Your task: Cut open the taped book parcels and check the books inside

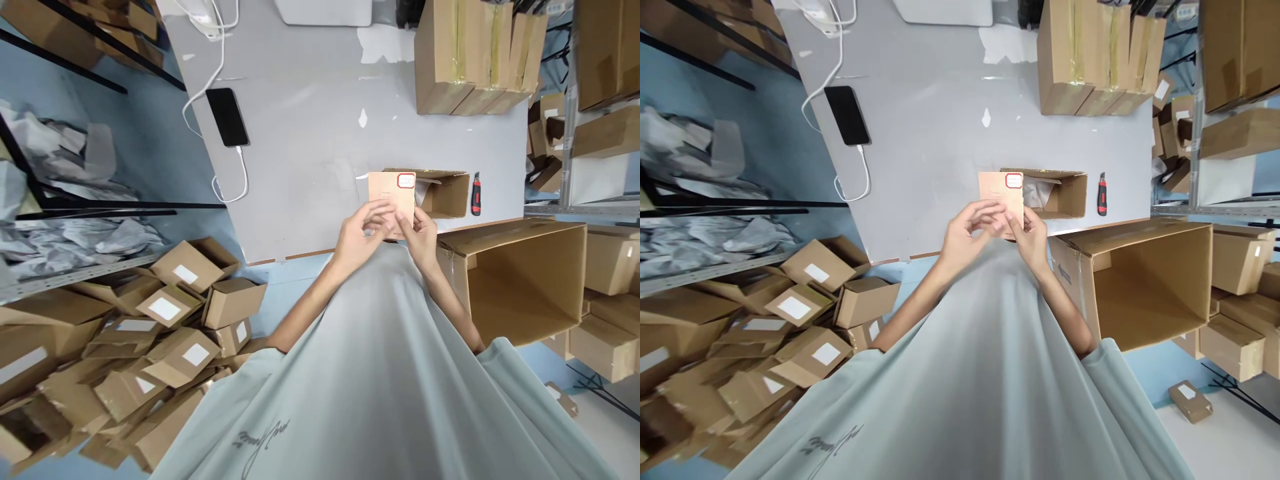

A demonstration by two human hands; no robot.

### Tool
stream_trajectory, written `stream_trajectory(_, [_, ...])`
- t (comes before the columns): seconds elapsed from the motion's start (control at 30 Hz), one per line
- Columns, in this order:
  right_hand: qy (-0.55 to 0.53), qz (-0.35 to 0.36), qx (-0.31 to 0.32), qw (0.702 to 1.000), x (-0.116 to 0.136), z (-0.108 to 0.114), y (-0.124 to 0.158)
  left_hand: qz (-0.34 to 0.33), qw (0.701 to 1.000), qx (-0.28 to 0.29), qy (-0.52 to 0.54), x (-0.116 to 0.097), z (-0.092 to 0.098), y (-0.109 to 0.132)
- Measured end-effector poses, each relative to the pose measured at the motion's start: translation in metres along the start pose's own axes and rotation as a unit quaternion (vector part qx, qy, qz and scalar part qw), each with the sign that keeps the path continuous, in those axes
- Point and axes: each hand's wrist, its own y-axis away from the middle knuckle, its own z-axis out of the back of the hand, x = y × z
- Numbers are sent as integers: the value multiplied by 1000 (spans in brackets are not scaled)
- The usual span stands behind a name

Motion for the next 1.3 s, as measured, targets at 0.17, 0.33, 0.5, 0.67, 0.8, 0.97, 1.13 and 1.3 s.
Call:
stream_trajectory(0.17, [-63, -24, 8, 998, -1, 11, -5, 26, 994, -104, -9, 14, 22, -15])
stream_trajectory(0.33, [-65, -37, 31, 997, -6, 10, -8, 106, 989, -16, 105, 18, 23, -14])
stream_trajectory(0.5, [-10, 1, 11, 1000, -9, 10, -13, 113, 983, -52, 133, 15, 16, -11])
stream_trajectory(0.67, [57, 59, -42, 996, 9, 7, -3, 75, 991, -83, 76, 10, 13, -12])
stream_trajectory(0.8, [7, 16, 23, 1000, 19, -7, 7, -5, 999, -52, -3, 1, 5, -9])
stream_trajectory(0.97, [-40, -21, 10, 999, 11, -6, 0, -66, 996, 8, -58, -2, 6, -8])
stream_trajectory(1.13, [-73, -61, 53, 994, 5, 11, -9, -11, 992, -112, -62, 9, 25, -19])
stream_trajectory(1.3, [-84, -71, 71, 991, 4, 15, -10, 77, 995, -31, 58, 15, 31, -25])
